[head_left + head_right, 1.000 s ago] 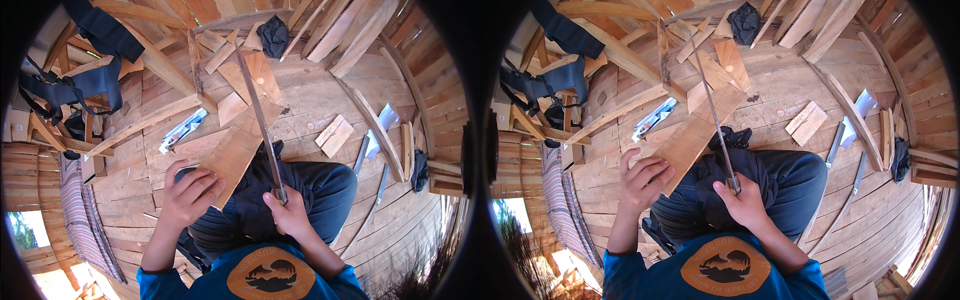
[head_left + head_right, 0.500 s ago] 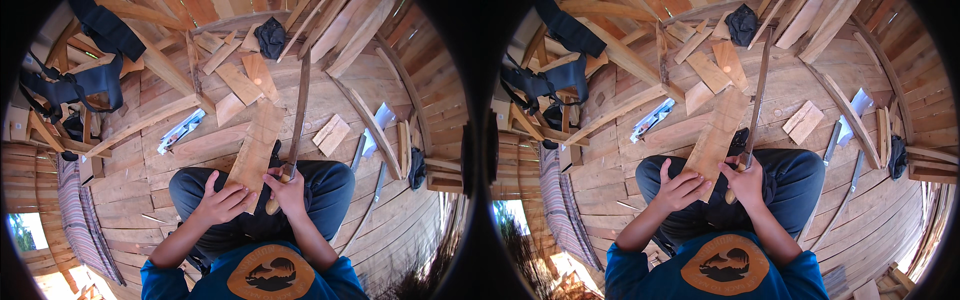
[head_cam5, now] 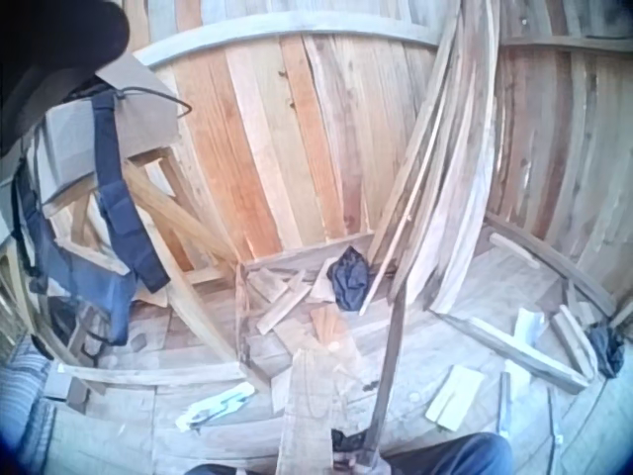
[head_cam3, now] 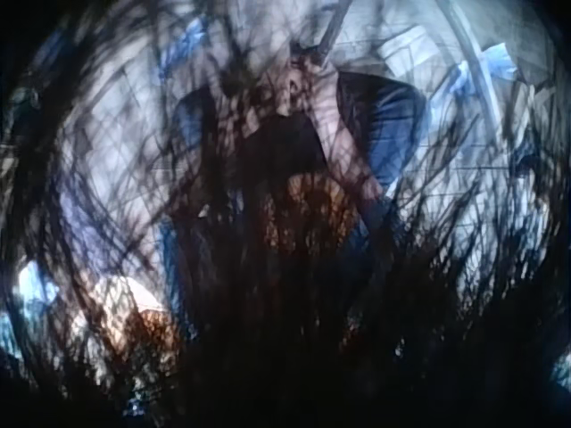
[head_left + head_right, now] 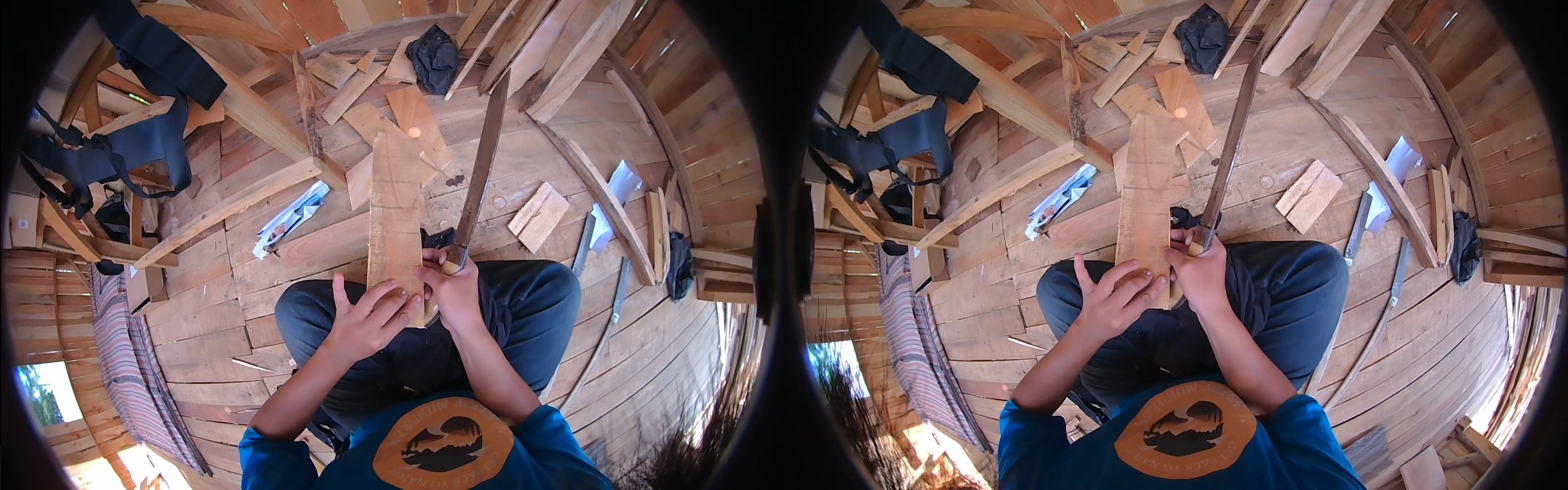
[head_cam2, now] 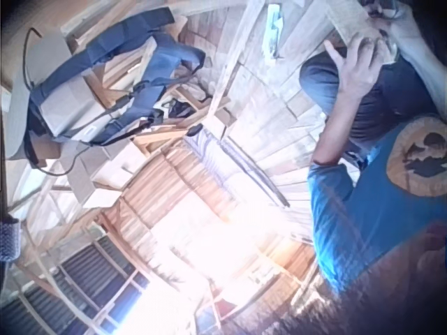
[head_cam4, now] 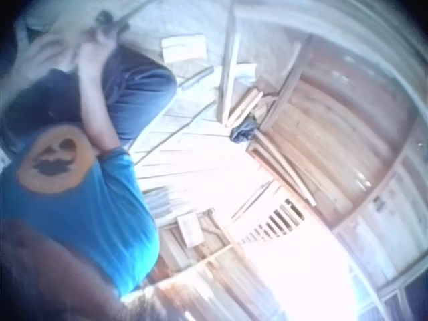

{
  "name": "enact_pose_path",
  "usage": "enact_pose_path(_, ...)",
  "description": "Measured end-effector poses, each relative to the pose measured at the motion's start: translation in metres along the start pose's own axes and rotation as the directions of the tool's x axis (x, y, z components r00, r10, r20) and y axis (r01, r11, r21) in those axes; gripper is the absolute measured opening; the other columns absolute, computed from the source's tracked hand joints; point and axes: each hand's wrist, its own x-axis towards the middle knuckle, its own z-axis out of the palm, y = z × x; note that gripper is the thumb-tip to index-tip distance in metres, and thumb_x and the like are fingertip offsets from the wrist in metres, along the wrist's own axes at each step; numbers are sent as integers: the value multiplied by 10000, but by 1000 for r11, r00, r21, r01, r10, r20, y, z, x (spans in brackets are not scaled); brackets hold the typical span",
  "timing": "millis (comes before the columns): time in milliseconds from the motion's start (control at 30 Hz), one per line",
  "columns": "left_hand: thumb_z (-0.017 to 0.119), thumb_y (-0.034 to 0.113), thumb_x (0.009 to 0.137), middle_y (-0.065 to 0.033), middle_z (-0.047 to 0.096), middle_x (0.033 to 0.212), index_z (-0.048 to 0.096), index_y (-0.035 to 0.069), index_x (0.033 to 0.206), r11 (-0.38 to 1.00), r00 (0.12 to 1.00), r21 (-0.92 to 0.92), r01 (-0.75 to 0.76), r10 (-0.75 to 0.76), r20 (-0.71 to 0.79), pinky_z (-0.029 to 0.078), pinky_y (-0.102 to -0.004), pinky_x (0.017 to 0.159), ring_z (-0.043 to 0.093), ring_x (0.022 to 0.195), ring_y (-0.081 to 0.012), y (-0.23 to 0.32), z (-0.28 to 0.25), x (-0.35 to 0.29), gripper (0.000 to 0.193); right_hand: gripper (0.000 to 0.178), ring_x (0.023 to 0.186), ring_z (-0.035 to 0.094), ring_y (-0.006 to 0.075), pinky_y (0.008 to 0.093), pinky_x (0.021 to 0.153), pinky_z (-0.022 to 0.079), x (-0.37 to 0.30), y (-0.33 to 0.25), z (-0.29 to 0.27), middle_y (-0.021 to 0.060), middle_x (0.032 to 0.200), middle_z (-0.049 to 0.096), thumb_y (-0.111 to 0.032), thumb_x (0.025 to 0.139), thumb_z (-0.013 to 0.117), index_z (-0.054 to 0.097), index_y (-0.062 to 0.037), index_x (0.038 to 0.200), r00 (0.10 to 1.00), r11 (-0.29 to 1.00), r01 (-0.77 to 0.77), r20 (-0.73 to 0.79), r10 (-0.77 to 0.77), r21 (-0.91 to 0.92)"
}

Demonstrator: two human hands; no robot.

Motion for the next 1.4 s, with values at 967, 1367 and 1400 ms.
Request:
enact_pose_path(967,705,142,877,-30,693,961,691,3,994,-311,563,-785,535,-562,606,493,-275,828,639,853,-118,-143,81,54,182,368,818,673,174,243,499,474,57,-36,-49,167,1027,684,138,745,677,458,-111,906,937,990,-36,339,80,-134)
enact_pose_path(1367,796,66,742,-99,593,1096,639,-14,791,232,753,-874,428,-626,202,370,-334,972,525,1051,-208,-126,74,60,182,346,1035,661,253,244,517,503,70,-51,-71,222,1172,641,163,751,612,466,-118,891,950,995,-39,304,65,-91)
enact_pose_path(1400,800,72,733,-107,586,1106,628,-16,779,265,757,-875,406,-633,160,367,-340,975,517,1059,-220,-125,75,59,199,348,1049,656,260,242,519,503,69,-54,-66,229,1196,628,177,748,597,466,-112,891,957,995,-40,281,65,-94)
